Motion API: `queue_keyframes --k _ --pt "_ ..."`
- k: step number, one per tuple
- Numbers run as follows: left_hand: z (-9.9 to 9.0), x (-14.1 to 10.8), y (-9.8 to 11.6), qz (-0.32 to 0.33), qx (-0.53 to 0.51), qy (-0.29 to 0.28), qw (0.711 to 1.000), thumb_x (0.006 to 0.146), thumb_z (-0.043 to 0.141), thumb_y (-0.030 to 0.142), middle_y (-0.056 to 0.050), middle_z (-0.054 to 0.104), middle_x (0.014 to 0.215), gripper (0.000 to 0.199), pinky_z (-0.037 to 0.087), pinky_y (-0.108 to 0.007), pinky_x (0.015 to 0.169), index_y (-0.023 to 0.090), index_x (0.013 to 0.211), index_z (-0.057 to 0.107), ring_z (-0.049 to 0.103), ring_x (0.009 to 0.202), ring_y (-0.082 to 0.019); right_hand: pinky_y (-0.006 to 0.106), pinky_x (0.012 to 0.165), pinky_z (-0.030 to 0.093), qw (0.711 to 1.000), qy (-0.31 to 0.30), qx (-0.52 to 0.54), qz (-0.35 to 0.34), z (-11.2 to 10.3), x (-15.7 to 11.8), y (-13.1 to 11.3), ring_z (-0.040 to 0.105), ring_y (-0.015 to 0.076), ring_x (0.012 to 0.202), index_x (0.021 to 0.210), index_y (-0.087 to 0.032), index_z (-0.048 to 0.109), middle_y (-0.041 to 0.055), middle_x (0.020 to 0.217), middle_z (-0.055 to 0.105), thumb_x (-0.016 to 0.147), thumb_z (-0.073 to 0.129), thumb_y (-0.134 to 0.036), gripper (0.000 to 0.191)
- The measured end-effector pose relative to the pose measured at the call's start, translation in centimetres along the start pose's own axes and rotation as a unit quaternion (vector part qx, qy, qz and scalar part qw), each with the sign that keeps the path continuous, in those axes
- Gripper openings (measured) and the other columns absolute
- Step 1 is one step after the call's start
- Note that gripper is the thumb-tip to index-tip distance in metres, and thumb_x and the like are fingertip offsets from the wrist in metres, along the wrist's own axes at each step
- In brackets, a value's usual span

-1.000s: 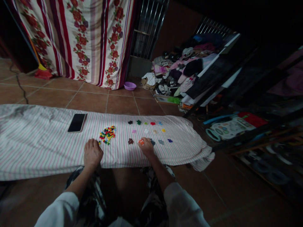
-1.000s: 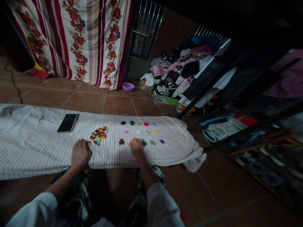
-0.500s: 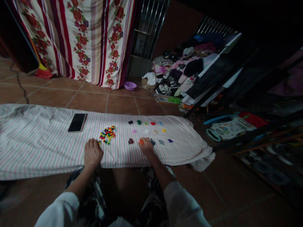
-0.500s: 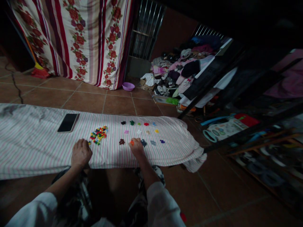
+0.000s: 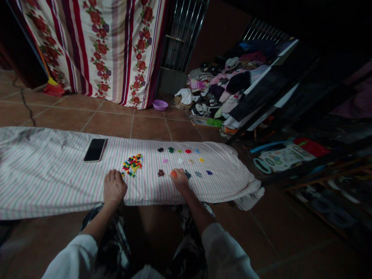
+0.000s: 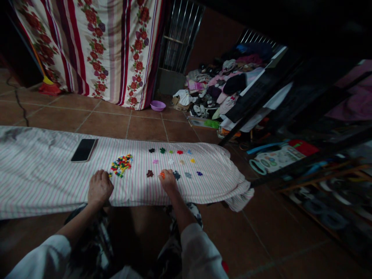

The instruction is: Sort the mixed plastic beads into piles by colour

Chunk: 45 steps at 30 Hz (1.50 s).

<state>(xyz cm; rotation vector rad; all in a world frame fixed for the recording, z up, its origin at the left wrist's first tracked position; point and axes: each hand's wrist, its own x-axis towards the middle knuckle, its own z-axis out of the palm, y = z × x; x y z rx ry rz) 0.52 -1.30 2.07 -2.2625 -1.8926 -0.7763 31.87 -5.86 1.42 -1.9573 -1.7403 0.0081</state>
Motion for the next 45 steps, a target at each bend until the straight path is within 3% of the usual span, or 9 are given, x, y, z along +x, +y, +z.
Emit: queue_keyframes --k 7,15,23,29,35,45 --pt "0.0 0.1 -0.1 0.003 -0.01 -0.002 1.0 0.086 0.036 0.016 -0.022 0.06 0.113 0.031 0.04 -0.048 0.097 0.007 0.106 0.058 0.05 0.117 -0.032 0.037 0.089 0.046 0.999 0.022 0.043 0.025 0.3 -0.3 0.4 0.057 0.0231 0.094 0.102 -0.019 0.066 0.0081 0.096 0.064 0.081 0.059 -0.024 0.023" --pt "0.3 0.0 -0.3 0.006 -0.007 0.001 1.0 0.085 0.038 0.017 -0.022 0.06 0.115 0.031 0.039 -0.048 0.098 0.007 0.107 0.058 0.05 0.118 -0.032 0.039 0.086 0.048 0.997 0.041 0.055 0.048 0.3 -1.0 0.9 0.059 0.0227 0.089 0.105 -0.017 0.065 0.0102 0.096 0.065 0.082 0.058 -0.028 0.026" --pt "0.5 0.0 -0.3 0.002 -0.024 0.006 1.0 0.084 0.038 0.017 -0.023 0.059 0.117 0.033 0.038 -0.05 0.1 0.007 0.109 0.057 0.048 0.12 -0.033 0.04 0.088 0.048 0.998 0.038 0.035 0.021 0.5 -1.6 0.9 0.057 0.023 0.09 0.104 -0.018 0.065 0.0093 0.094 0.063 0.081 0.056 -0.022 0.025" --pt "0.1 0.1 -0.2 0.008 -0.01 -0.004 1.0 0.085 0.036 0.017 -0.023 0.059 0.113 0.031 0.04 -0.048 0.097 0.006 0.104 0.058 0.05 0.117 -0.033 0.036 0.083 0.048 0.995 0.075 0.05 0.039 -1.1 -1.8 1.9 0.056 0.0189 0.079 0.109 -0.017 0.064 0.0081 0.097 0.062 0.084 0.053 -0.029 0.029" --pt "0.2 0.0 -0.2 0.005 -0.005 0.002 1.0 0.084 0.037 0.017 -0.022 0.059 0.114 0.03 0.039 -0.049 0.098 0.008 0.103 0.057 0.05 0.117 -0.032 0.041 0.093 0.043 0.993 0.112 0.007 0.041 -2.9 -1.6 4.9 0.056 0.0245 0.1 0.1 -0.017 0.069 0.0112 0.103 0.066 0.083 0.049 -0.028 0.028" --pt "-0.3 0.2 0.0 0.012 0.017 -0.011 1.0 0.086 0.033 0.017 -0.021 0.059 0.109 0.029 0.04 -0.045 0.097 0.008 0.098 0.058 0.052 0.114 -0.032 0.041 0.094 0.044 0.994 0.099 0.037 0.027 -0.6 -0.8 6.4 0.058 0.0249 0.104 0.095 -0.017 0.071 0.0118 0.106 0.067 0.079 0.053 -0.029 0.027"
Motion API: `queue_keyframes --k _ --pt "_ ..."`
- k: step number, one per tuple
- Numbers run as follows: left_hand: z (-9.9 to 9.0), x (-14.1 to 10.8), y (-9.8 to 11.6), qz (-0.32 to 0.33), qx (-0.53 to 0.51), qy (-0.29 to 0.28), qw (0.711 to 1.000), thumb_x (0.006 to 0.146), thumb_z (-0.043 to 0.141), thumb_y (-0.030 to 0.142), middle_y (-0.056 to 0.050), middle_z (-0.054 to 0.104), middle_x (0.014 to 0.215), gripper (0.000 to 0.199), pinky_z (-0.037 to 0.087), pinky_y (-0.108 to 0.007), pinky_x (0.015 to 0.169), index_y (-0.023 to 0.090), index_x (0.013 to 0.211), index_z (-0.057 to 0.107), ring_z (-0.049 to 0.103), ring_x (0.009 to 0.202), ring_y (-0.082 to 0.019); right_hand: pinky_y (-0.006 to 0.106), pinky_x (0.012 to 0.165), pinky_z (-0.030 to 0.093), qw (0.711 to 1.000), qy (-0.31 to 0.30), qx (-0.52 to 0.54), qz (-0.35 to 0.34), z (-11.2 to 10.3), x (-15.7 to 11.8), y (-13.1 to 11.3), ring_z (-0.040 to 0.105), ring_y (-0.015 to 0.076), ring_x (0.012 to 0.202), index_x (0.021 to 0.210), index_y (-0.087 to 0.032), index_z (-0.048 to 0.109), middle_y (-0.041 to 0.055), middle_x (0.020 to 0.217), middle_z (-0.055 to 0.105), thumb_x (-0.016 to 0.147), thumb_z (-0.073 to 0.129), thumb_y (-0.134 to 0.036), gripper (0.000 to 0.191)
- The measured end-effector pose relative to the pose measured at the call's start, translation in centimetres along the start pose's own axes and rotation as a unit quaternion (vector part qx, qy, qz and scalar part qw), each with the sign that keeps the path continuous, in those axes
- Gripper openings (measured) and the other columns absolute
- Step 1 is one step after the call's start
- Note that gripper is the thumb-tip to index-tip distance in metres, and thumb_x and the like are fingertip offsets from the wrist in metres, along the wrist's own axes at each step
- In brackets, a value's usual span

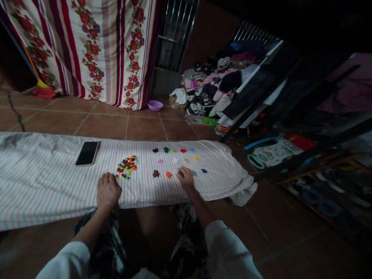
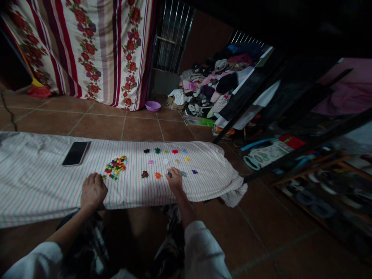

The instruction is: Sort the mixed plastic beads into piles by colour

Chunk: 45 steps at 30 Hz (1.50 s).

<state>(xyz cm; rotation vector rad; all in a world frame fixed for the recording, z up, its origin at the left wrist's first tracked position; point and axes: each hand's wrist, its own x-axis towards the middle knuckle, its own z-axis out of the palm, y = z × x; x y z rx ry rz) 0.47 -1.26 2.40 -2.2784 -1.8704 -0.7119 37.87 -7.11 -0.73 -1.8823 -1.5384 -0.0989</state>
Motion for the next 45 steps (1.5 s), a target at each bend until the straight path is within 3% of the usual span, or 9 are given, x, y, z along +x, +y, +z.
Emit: queue_keyframes --k 8,14,21,45 --pt "0.2 -0.1 0.0 0.011 0.019 0.011 1.0 0.087 0.034 0.017 -0.022 0.059 0.112 0.029 0.04 -0.045 0.098 0.007 0.1 0.057 0.051 0.114 -0.032 0.038 0.088 0.045 0.999 0.028 0.006 0.02 0.9 -0.1 0.5 0.057 0.0224 0.091 0.085 -0.016 0.067 0.0093 0.089 0.064 0.078 0.05 -0.024 0.02" --pt "0.5 -0.2 -0.2 0.018 0.021 0.026 0.999 0.087 0.035 0.017 -0.021 0.06 0.111 0.028 0.041 -0.044 0.097 0.007 0.1 0.057 0.052 0.114 -0.031 0.037 0.087 0.043 0.999 0.046 0.001 0.004 1.2 -0.4 0.5 0.055 0.0218 0.09 0.091 -0.015 0.067 0.009 0.091 0.063 0.079 0.046 -0.02 0.024" --pt "0.6 -0.1 -0.3 0.018 0.014 0.024 0.999 0.086 0.036 0.017 -0.021 0.06 0.11 0.026 0.042 -0.046 0.095 0.008 0.098 0.057 0.053 0.113 -0.032 0.037 0.085 0.043 0.997 0.072 0.013 -0.012 1.6 -0.4 0.7 0.054 0.0218 0.086 0.082 -0.018 0.065 0.0077 0.086 0.061 0.078 0.047 -0.018 0.019" --pt "0.7 -0.1 -0.3 0.016 -0.003 0.029 0.999 0.085 0.038 0.016 -0.02 0.06 0.11 0.025 0.042 -0.047 0.097 0.009 0.099 0.057 0.052 0.115 -0.032 0.038 0.087 0.042 0.997 0.05 0.021 -0.046 1.5 -0.4 0.9 0.056 0.0222 0.09 0.083 -0.019 0.064 0.0077 0.088 0.064 0.082 0.044 -0.017 0.02"
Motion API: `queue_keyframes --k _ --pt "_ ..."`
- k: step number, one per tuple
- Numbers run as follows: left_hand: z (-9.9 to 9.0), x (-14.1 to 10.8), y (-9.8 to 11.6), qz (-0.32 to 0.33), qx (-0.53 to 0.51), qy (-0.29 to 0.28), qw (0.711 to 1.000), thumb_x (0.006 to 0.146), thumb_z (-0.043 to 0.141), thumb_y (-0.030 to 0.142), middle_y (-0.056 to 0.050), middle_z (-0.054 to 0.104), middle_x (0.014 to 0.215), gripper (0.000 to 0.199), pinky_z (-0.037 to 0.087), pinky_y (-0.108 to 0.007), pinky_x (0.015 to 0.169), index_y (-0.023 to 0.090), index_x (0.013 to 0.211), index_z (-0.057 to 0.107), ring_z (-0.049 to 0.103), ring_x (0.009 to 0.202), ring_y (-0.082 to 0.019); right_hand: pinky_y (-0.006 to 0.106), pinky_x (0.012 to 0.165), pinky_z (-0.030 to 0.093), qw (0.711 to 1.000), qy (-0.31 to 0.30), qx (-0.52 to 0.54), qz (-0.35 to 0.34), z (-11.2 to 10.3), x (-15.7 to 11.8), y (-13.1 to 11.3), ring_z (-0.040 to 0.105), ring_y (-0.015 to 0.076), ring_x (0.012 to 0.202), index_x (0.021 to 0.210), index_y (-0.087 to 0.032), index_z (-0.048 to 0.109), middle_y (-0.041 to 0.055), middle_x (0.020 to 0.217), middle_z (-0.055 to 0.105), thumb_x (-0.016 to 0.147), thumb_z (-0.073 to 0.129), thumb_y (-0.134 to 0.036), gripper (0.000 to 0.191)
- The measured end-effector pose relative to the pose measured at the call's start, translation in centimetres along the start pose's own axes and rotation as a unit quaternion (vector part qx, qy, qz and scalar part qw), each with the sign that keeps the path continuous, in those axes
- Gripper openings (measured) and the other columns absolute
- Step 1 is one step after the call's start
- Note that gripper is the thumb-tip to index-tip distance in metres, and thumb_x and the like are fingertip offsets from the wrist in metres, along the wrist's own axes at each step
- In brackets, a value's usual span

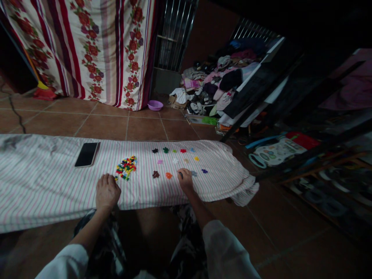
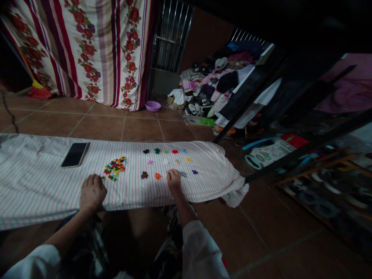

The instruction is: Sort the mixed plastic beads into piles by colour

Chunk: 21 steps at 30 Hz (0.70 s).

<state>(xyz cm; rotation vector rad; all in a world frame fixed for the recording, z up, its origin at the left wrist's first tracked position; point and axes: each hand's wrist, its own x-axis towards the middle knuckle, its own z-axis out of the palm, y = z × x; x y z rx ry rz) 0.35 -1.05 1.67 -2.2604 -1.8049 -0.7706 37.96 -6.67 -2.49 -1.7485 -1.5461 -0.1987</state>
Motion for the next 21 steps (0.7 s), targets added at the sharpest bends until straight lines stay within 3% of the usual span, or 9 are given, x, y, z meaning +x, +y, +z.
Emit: queue_keyframes --k 15,21 --pt "0.3 -0.1 0.0 -0.021 -0.005 -0.011 1.0 0.087 0.033 0.017 -0.022 0.06 0.116 0.033 0.039 -0.048 0.102 0.005 0.105 0.059 0.05 0.119 -0.033 0.041 0.087 0.048 1.0 -0.001 0.018 0.004 -0.4 0.3 -0.1 0.059 0.0231 0.091 0.091 -0.019 0.07 0.0105 0.093 0.066 0.087 0.043 -0.028 0.029" --pt "0.7 -0.3 -0.2 -0.034 -0.028 -0.014 0.999 0.086 0.035 0.017 -0.024 0.058 0.123 0.039 0.036 -0.051 0.104 0.004 0.115 0.058 0.047 0.125 -0.034 0.045 0.092 0.046 0.999 0.048 -0.012 0.009 -1.2 1.1 -1.5 0.057 0.0257 0.101 0.092 -0.017 0.07 0.0132 0.101 0.064 0.089 0.043 -0.031 0.03"
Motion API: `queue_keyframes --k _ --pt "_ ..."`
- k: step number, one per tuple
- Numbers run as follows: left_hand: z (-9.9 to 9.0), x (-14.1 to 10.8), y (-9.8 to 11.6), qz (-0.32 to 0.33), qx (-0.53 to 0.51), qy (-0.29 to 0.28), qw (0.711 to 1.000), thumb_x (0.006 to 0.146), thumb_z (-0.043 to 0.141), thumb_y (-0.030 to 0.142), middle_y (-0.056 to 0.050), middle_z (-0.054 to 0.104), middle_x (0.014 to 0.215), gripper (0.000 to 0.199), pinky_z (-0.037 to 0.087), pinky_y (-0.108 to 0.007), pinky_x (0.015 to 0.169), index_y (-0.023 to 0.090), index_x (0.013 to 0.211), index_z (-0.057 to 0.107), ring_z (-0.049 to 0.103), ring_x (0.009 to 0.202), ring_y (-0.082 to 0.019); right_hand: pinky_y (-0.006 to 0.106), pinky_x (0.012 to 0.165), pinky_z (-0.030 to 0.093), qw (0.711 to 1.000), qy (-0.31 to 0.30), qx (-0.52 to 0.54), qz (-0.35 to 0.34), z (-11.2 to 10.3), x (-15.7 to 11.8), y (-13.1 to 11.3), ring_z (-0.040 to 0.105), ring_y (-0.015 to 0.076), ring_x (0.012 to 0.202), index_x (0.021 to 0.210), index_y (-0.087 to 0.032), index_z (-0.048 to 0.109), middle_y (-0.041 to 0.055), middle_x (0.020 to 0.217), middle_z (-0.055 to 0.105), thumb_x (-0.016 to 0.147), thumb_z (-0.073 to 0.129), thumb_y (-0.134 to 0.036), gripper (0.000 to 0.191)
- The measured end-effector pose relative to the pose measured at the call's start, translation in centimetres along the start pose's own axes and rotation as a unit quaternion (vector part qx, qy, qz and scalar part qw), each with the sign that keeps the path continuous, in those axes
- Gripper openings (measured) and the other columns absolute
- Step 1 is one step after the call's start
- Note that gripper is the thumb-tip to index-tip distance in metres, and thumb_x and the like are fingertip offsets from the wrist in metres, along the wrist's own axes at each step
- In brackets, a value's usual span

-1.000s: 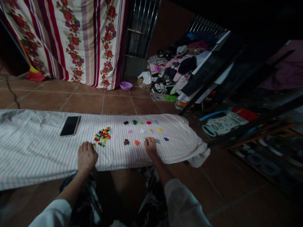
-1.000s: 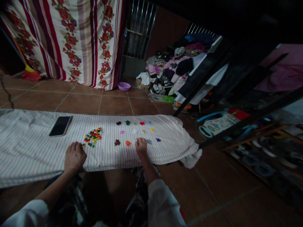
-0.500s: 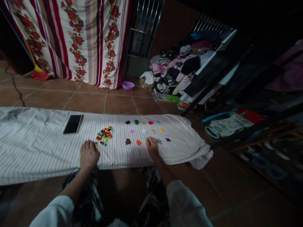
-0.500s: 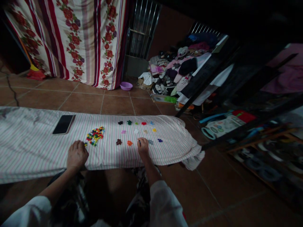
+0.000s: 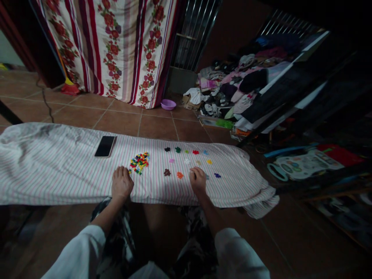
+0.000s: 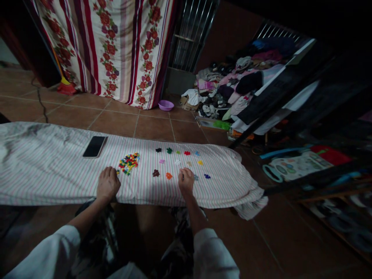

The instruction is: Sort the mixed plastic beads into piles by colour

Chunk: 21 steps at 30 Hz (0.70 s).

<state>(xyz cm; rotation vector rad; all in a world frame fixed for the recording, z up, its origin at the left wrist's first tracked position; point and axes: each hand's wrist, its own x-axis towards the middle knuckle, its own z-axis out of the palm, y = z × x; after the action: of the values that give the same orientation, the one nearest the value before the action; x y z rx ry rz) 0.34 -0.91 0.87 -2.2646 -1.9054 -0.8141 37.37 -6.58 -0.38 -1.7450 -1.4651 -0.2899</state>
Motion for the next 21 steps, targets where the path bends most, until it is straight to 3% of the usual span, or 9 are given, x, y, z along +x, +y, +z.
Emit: queue_keyframes --k 8,12,16,21 --pt "0.5 -0.2 -0.3 -0.013 -0.041 -0.016 0.999 0.082 0.04 0.018 -0.022 0.055 0.132 0.048 0.032 -0.055 0.108 0.006 0.126 0.054 0.042 0.133 -0.034 0.046 0.097 0.045 0.995 -0.014 0.083 -0.051 0.4 2.4 -6.8 0.055 0.0244 0.106 0.098 -0.019 0.07 0.0122 0.105 0.062 0.091 0.044 -0.027 0.028" --pt "0.4 -0.2 -0.3 -0.014 -0.03 -0.028 0.999 0.084 0.037 0.019 -0.025 0.054 0.133 0.048 0.033 -0.054 0.108 0.002 0.125 0.054 0.042 0.133 -0.035 0.039 0.093 0.049 0.984 -0.083 0.138 -0.071 2.1 1.9 -11.1 0.058 0.0221 0.102 0.098 -0.02 0.07 0.0101 0.103 0.062 0.092 0.044 -0.026 0.027" --pt "0.4 -0.2 -0.4 -0.011 -0.033 -0.027 0.999 0.084 0.036 0.019 -0.026 0.053 0.134 0.048 0.032 -0.052 0.109 -0.001 0.124 0.054 0.042 0.134 -0.034 0.029 0.077 0.051 0.967 -0.181 0.17 -0.064 4.3 0.7 -14.6 0.061 0.0169 0.084 0.098 -0.021 0.068 0.0063 0.094 0.062 0.093 0.045 -0.027 0.025" --pt "0.7 -0.3 -0.8 0.002 -0.037 -0.015 0.999 0.083 0.038 0.019 -0.024 0.055 0.133 0.048 0.034 -0.053 0.108 0.003 0.125 0.055 0.044 0.133 -0.034 0.027 0.076 0.048 0.957 -0.245 0.145 -0.063 7.2 -0.5 -17.9 0.06 0.0144 0.077 0.095 -0.022 0.067 0.0025 0.09 0.061 0.088 0.054 -0.023 0.015"
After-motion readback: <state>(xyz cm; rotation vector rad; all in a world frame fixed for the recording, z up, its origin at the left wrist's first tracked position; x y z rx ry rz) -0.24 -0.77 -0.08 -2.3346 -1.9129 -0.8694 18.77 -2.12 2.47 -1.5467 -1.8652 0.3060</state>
